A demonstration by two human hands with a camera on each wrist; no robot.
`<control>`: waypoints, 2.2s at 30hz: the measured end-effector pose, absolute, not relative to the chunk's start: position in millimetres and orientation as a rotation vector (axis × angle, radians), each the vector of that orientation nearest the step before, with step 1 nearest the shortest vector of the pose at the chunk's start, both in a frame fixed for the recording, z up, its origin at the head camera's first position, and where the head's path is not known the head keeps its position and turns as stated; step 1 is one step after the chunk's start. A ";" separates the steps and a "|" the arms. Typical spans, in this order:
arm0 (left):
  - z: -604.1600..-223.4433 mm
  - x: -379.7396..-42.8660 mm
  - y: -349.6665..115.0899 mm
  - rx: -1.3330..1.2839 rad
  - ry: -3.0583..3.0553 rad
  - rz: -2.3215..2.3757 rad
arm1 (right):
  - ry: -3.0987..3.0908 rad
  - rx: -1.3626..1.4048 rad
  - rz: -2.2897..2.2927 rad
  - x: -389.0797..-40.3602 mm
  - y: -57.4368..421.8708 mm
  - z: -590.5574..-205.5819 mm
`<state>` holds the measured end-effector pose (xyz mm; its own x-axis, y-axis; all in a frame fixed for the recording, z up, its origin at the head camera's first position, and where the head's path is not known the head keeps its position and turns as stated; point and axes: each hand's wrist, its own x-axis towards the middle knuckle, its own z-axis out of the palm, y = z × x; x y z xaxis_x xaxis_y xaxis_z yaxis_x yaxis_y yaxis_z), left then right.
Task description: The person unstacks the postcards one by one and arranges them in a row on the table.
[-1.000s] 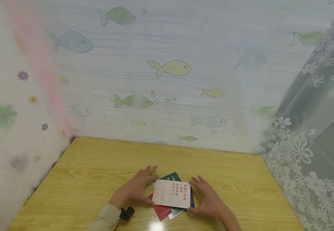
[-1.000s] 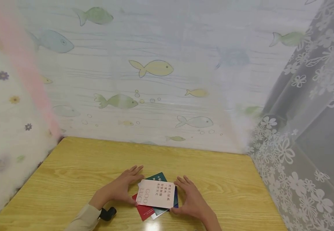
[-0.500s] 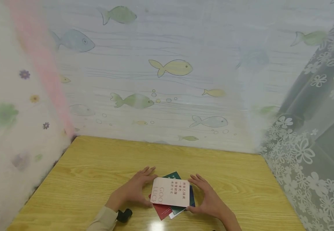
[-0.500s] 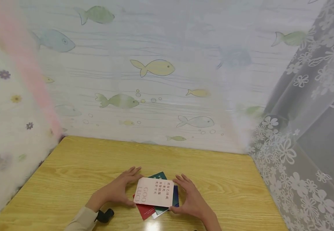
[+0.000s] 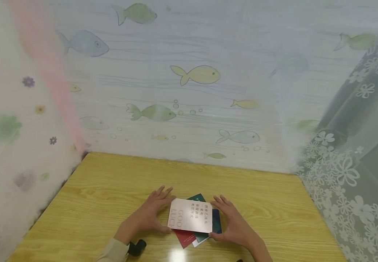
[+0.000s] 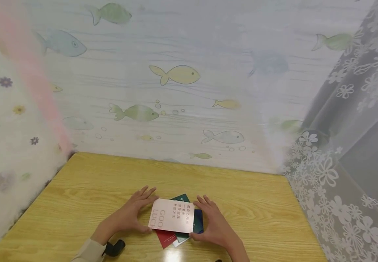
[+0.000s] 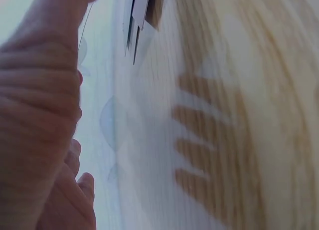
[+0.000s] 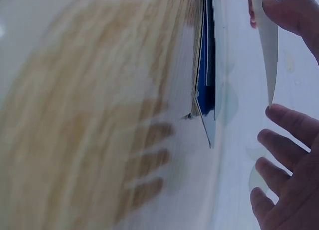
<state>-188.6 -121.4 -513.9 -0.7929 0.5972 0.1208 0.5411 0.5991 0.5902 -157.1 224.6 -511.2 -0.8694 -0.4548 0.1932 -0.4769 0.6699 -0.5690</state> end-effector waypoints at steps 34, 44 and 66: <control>-515.1 -180.0 -140.9 0.906 2.808 0.938 | -3.028 0.804 1.043 -172.5 195.2 -512.2; -514.3 -182.5 -148.1 0.854 2.826 0.908 | -3.053 0.840 0.961 -180.3 185.1 -509.4; -509.6 -191.9 -158.7 0.713 2.828 0.853 | -3.046 0.900 0.944 -200.9 168.8 -504.7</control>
